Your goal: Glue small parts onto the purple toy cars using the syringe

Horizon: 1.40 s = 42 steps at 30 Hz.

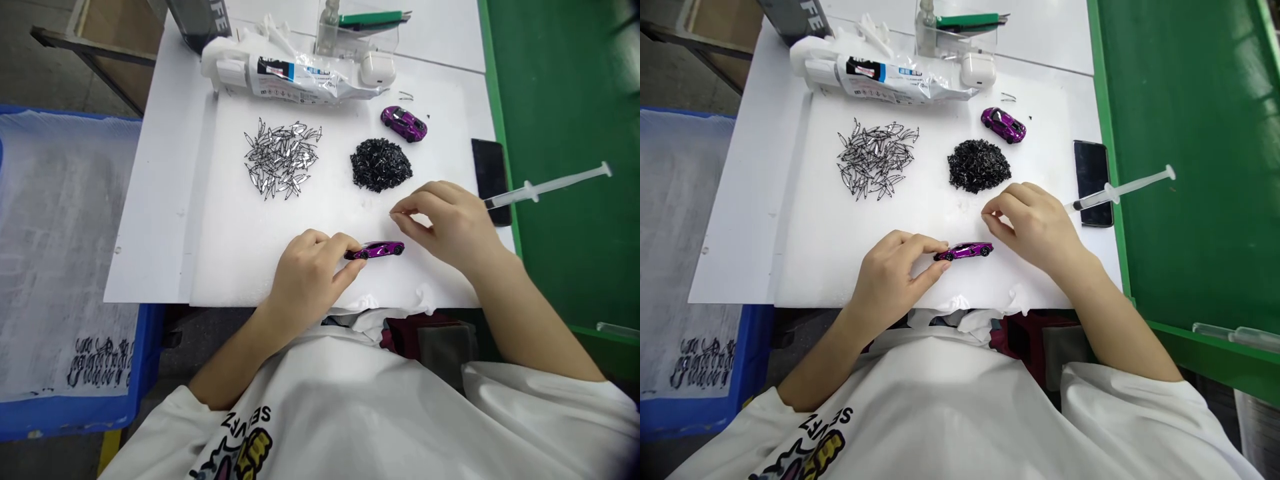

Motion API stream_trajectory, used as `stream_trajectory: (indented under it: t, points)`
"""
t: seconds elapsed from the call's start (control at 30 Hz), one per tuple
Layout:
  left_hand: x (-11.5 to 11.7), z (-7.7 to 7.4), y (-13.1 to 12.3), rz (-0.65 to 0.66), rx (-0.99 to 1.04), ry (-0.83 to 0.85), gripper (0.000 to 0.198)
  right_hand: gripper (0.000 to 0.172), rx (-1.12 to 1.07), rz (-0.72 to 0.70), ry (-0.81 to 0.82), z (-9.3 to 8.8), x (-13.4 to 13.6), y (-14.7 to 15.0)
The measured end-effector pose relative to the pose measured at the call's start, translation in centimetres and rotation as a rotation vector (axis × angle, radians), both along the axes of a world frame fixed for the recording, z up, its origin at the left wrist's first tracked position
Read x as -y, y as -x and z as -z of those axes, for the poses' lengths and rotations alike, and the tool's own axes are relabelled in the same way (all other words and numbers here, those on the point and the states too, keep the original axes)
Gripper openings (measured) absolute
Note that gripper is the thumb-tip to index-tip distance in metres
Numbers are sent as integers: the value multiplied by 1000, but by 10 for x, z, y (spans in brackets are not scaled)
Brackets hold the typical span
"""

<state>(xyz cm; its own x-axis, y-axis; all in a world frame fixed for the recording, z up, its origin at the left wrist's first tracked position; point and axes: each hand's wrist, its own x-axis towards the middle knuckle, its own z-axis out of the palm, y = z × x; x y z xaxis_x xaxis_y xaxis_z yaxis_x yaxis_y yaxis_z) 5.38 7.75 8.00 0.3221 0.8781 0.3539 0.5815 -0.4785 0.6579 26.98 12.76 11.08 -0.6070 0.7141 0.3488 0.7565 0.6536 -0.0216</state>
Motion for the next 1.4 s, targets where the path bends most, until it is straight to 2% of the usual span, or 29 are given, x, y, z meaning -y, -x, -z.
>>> stream_trajectory:
  t: [0.07, 0.13, 0.27, 0.6, 0.93, 1.1, 1.27, 1.4]
  points:
    - [0, 0, 0, 3, -3, -3, 10, 6, -65, -28, -86, -5, 15, 8]
    - [0, 1, 0, 4, -9, -4, 11, 13, -80, -108, -179, -7, 28, 15]
    - [0, 1, 0, 2, -14, -16, 12, 22, -48, -187, -303, -2, 38, 22]
    - [0, 1, 0, -1, -9, -19, 11, 23, -30, -252, -342, 4, 35, 21]
    - [0, 0, -1, -4, -10, -16, 11, 25, -31, -245, -354, 6, 38, 25]
    - [0, 0, -1, -6, -15, -9, 12, 24, 16, -195, -321, 3, 42, 27]
    - [1, 1, -1, -9, -23, 12, 14, 12, 77, -102, -266, -2, 48, 32]
    - [0, 1, 0, -2, -30, 9, 14, 8, 98, -92, -254, 0, 49, 33]
